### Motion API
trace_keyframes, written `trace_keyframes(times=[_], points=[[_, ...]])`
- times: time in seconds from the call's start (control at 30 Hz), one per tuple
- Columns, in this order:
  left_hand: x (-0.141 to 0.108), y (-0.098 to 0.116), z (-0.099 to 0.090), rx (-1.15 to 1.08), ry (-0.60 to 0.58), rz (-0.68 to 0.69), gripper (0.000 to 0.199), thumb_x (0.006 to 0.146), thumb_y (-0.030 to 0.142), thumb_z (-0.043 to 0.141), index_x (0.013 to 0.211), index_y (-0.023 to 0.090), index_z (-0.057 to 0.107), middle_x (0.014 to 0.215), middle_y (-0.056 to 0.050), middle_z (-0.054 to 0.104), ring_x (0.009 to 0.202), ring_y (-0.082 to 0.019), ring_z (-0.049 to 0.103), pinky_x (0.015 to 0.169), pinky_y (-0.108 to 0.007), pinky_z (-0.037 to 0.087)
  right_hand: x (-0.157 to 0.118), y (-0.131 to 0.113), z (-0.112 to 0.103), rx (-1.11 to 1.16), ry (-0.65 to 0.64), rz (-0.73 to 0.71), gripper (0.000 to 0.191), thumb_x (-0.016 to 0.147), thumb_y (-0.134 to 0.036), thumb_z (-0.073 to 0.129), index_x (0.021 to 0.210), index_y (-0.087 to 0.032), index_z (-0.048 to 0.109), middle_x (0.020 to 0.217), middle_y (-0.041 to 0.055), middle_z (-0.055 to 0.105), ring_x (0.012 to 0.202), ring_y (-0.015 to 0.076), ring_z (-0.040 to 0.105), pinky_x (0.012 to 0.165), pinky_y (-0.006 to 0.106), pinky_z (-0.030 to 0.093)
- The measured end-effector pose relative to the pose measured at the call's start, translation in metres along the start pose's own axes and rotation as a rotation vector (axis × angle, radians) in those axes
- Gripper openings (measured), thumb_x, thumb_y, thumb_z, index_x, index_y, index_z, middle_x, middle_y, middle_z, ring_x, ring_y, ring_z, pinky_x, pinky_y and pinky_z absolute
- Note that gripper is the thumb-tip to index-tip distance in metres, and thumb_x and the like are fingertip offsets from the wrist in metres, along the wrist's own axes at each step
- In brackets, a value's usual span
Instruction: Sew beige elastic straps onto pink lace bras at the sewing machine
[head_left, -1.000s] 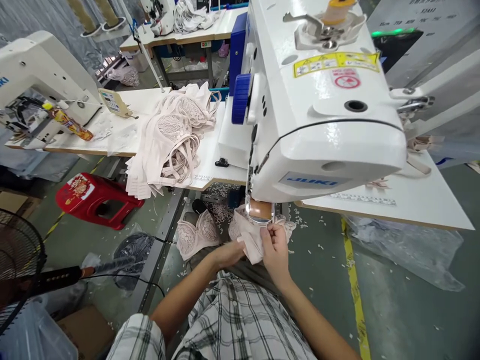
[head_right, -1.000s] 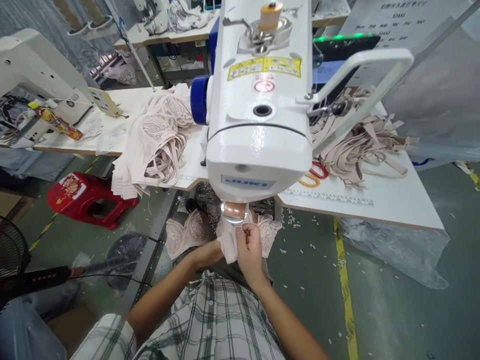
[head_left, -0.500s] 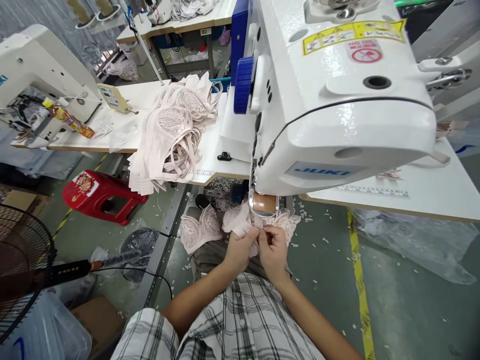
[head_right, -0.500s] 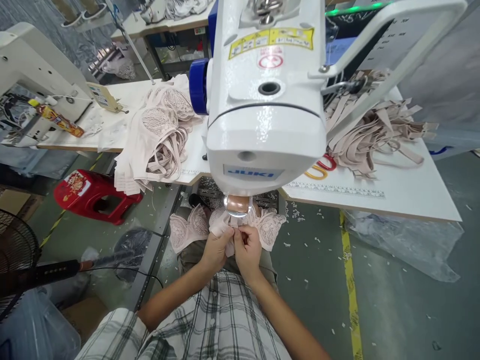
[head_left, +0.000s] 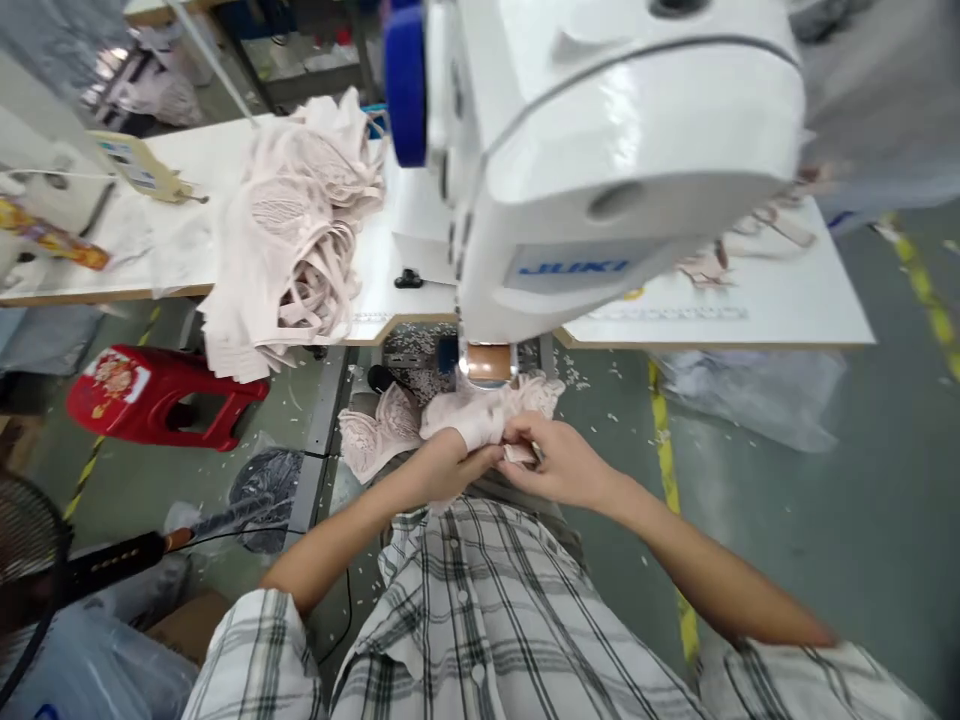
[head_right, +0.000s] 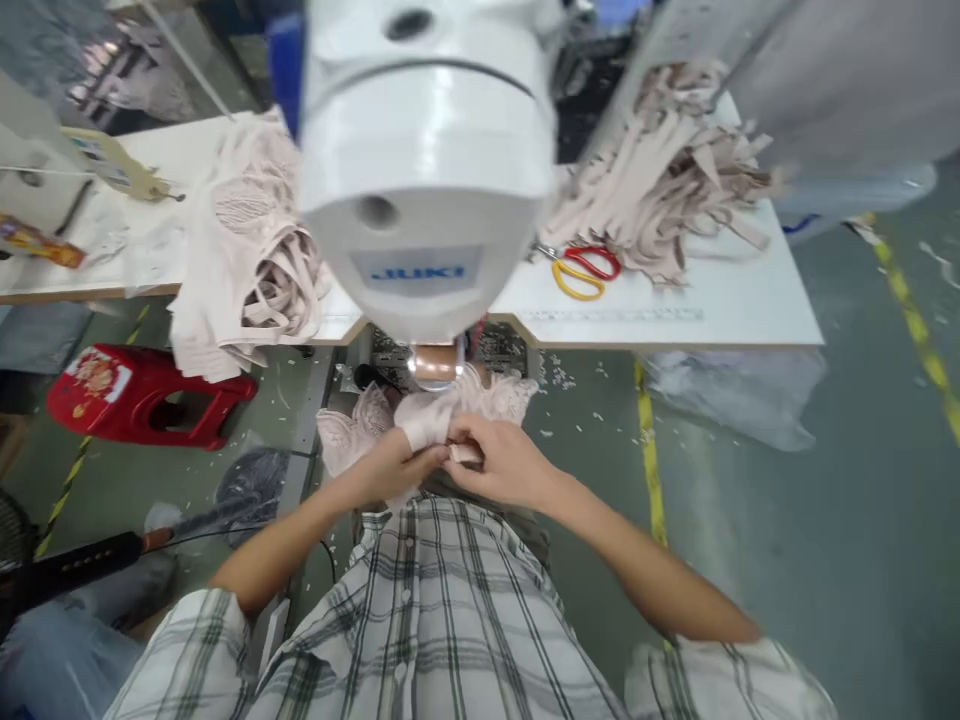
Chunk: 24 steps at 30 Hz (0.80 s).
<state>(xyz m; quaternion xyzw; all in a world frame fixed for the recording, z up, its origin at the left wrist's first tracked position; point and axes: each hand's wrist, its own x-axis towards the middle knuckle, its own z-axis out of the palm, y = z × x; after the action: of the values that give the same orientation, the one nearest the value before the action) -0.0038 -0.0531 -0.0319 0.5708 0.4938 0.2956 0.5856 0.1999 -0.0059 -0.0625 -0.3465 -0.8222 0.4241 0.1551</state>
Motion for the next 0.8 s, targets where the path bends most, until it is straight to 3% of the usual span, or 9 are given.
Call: trace_keyframes(times=[0.07,0.17,0.23,0.37,0.5,0.57,0.67,0.8], points=[[0.004,0.001,-0.003,0.001,0.003,-0.028,0.023,0.092,0.037,0.059,0.099,0.019,0.072,0.091,-0.006,0.07,0.083,-0.023,0.061,0.077,-0.031,0.048,-0.001,0.001,-0.003,0.04,0.105,-0.005,0.009,0.085,-0.031,0.06,0.083,-0.022,0.058,0.061,-0.0049,0.052,0.049,0.0094,0.042,0.051,0.024,0.033],[0.009,-0.002,-0.008,-0.1,0.07,-0.095,0.024,0.091,0.037,0.064,0.106,0.02,0.068,0.088,-0.004,0.07,0.077,-0.019,0.061,0.071,-0.028,0.047,-0.005,0.007,-0.008,0.076,0.444,0.105,0.009,0.088,-0.028,0.058,0.082,-0.022,0.061,0.067,-0.0032,0.057,0.055,0.0098,0.045,0.054,0.024,0.035],[0.011,-0.006,-0.009,-0.201,0.163,-0.154,0.028,0.09,0.04,0.066,0.109,0.02,0.066,0.087,-0.004,0.072,0.073,-0.016,0.061,0.068,-0.026,0.047,-0.009,0.009,-0.01,0.084,0.588,0.192,0.008,0.089,-0.027,0.06,0.086,-0.022,0.065,0.076,-0.001,0.064,0.059,0.0106,0.05,0.058,0.025,0.04],[0.015,-0.015,0.001,-0.373,0.34,-0.214,0.029,0.082,0.043,0.075,0.092,0.017,0.072,0.084,-0.005,0.075,0.064,-0.013,0.058,0.065,-0.026,0.047,-0.013,0.0,-0.002,0.065,0.521,0.083,0.011,0.091,-0.032,0.063,0.092,-0.023,0.069,0.086,0.0006,0.071,0.062,0.0113,0.057,0.063,0.027,0.047],[0.016,-0.017,0.017,-0.537,0.436,-0.195,0.023,0.075,0.036,0.083,0.075,0.016,0.072,0.069,0.0,0.068,0.066,-0.012,0.059,0.067,-0.024,0.048,-0.005,-0.016,0.015,-0.053,0.559,-0.058,0.013,0.095,-0.027,0.057,0.092,-0.024,0.069,0.087,0.0006,0.075,0.075,0.0136,0.066,0.067,0.027,0.05],[0.016,-0.015,0.023,-0.602,0.458,-0.182,0.021,0.074,0.034,0.084,0.078,0.017,0.073,0.07,0.001,0.066,0.07,-0.012,0.06,0.071,-0.023,0.049,0.001,-0.019,0.021,-0.088,0.584,-0.082,0.014,0.096,-0.024,0.056,0.093,-0.024,0.069,0.089,0.0012,0.076,0.081,0.0144,0.068,0.069,0.027,0.051],[0.022,-0.016,0.025,-0.646,0.42,-0.167,0.025,0.077,0.033,0.081,0.097,0.018,0.075,0.086,-0.002,0.072,0.084,-0.016,0.066,0.083,-0.029,0.053,0.005,-0.015,0.019,-0.115,0.608,-0.034,0.015,0.096,-0.024,0.056,0.094,-0.024,0.07,0.092,0.0019,0.076,0.081,0.0147,0.07,0.068,0.026,0.052],[0.027,-0.02,0.031,-0.507,0.448,-0.096,0.022,0.084,0.032,0.073,0.103,0.02,0.075,0.101,-0.005,0.075,0.096,-0.02,0.068,0.093,-0.037,0.052,-0.003,-0.012,0.012,-0.16,0.554,0.011,0.018,0.097,-0.027,0.055,0.095,-0.022,0.073,0.091,0.0019,0.076,0.079,0.0151,0.071,0.067,0.026,0.054]])
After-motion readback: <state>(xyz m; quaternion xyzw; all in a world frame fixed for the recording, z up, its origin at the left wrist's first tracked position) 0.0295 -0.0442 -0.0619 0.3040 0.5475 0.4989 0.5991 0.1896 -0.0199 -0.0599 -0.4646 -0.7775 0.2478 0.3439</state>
